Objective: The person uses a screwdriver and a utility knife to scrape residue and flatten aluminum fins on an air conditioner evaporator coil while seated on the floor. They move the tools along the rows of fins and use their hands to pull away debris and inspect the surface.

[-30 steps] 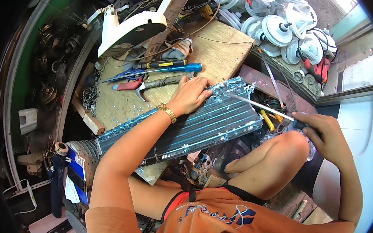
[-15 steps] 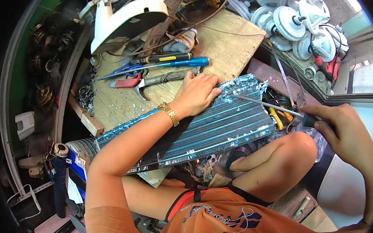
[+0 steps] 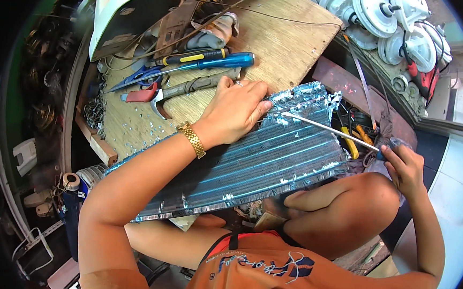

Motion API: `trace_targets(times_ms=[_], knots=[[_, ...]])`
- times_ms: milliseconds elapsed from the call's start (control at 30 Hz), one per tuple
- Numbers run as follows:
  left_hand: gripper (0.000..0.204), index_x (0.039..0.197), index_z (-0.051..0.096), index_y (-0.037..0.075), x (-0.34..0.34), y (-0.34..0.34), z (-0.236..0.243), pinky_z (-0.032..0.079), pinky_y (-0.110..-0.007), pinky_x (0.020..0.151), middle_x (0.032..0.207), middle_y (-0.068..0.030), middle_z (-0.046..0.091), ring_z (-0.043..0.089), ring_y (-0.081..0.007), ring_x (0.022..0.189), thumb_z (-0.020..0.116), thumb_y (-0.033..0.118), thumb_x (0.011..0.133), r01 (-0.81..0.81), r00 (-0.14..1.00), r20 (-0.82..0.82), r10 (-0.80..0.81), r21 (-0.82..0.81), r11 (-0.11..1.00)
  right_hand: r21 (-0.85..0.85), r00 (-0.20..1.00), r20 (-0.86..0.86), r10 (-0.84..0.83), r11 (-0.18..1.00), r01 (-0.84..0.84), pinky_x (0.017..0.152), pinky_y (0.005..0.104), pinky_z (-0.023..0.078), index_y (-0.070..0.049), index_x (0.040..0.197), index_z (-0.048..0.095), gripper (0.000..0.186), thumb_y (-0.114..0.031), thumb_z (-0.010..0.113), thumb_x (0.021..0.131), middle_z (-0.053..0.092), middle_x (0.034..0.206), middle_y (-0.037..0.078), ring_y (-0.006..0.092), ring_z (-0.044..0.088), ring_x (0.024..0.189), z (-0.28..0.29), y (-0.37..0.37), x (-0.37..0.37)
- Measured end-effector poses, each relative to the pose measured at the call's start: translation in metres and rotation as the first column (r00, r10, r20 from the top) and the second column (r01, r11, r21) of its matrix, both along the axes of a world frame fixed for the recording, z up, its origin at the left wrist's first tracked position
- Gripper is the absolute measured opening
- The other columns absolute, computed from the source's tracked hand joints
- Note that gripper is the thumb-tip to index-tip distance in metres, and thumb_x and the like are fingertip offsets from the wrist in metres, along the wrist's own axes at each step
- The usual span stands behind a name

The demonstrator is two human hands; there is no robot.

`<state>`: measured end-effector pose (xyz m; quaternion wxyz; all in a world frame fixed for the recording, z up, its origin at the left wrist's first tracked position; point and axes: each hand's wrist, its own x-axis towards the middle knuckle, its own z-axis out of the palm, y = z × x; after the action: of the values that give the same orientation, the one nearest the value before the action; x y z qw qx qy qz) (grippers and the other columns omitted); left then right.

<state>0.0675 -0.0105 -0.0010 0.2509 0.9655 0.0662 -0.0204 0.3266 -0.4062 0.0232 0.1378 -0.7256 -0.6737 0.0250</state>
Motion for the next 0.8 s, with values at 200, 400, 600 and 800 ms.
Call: trace_targets(times_ms=[200, 400, 600, 800], knots=[[0.025, 0.114, 0.060, 0.009, 0.009, -0.001, 0.003, 0.034, -0.047, 0.095, 0.100, -0.0133, 0.068, 0.063, -0.0330, 0.104, 0.050, 0.032, 0.112, 0.040, 0.999, -0.003, -0.040, 0.032, 0.999, 0.112, 1.000, 0.017, 0.023, 0.993, -0.025, 0.059, 0.0409, 0.049, -0.012, 0.134, 0.074, 0.048, -0.017, 0.080, 0.086, 0.064, 0.089, 0.008, 0.0281, 0.063, 0.072, -0.045, -0.009, 0.008], [0.028, 0.116, 0.061, 0.009, 0.001, 0.004, 0.000, 0.035, -0.049, 0.096, 0.108, -0.0121, 0.070, 0.063, -0.0317, 0.109, 0.052, 0.035, 0.111, 0.008, 1.000, -0.003, -0.008, 0.075, 0.997, -0.704, 0.487, -0.584, -0.649, 0.704, 0.095, 0.055, 0.0335, 0.051, 0.000, 0.112, 0.076, 0.026, -0.015, 0.079, 0.091, 0.067, 0.073, 0.005, 0.0147, 0.066, 0.064, 0.022, 0.034, 0.016], [0.026, 0.114, 0.060, 0.009, 0.006, -0.003, 0.001, 0.035, -0.048, 0.096, 0.108, -0.0122, 0.068, 0.060, -0.0321, 0.110, 0.053, 0.034, 0.110, 0.039, 0.999, 0.011, -0.039, 0.035, 0.999, -0.423, 0.852, -0.426, -0.306, 0.899, 0.112, 0.055, 0.0409, 0.042, 0.001, 0.089, 0.068, 0.027, -0.014, 0.088, 0.080, 0.056, 0.065, 0.016, 0.0251, 0.057, 0.056, -0.017, 0.016, 0.016], [0.026, 0.122, 0.060, 0.009, 0.002, -0.009, 0.004, 0.035, -0.046, 0.097, 0.109, -0.0119, 0.067, 0.059, -0.0302, 0.108, 0.052, 0.032, 0.111, 0.074, 0.997, -0.018, -0.073, 0.059, 0.996, -0.002, 0.940, -0.238, -0.243, 0.968, 0.250, 0.061, 0.0422, 0.052, -0.001, 0.092, 0.068, 0.036, -0.017, 0.093, 0.071, 0.068, 0.080, 0.014, 0.0332, 0.067, 0.069, -0.086, -0.004, -0.017]])
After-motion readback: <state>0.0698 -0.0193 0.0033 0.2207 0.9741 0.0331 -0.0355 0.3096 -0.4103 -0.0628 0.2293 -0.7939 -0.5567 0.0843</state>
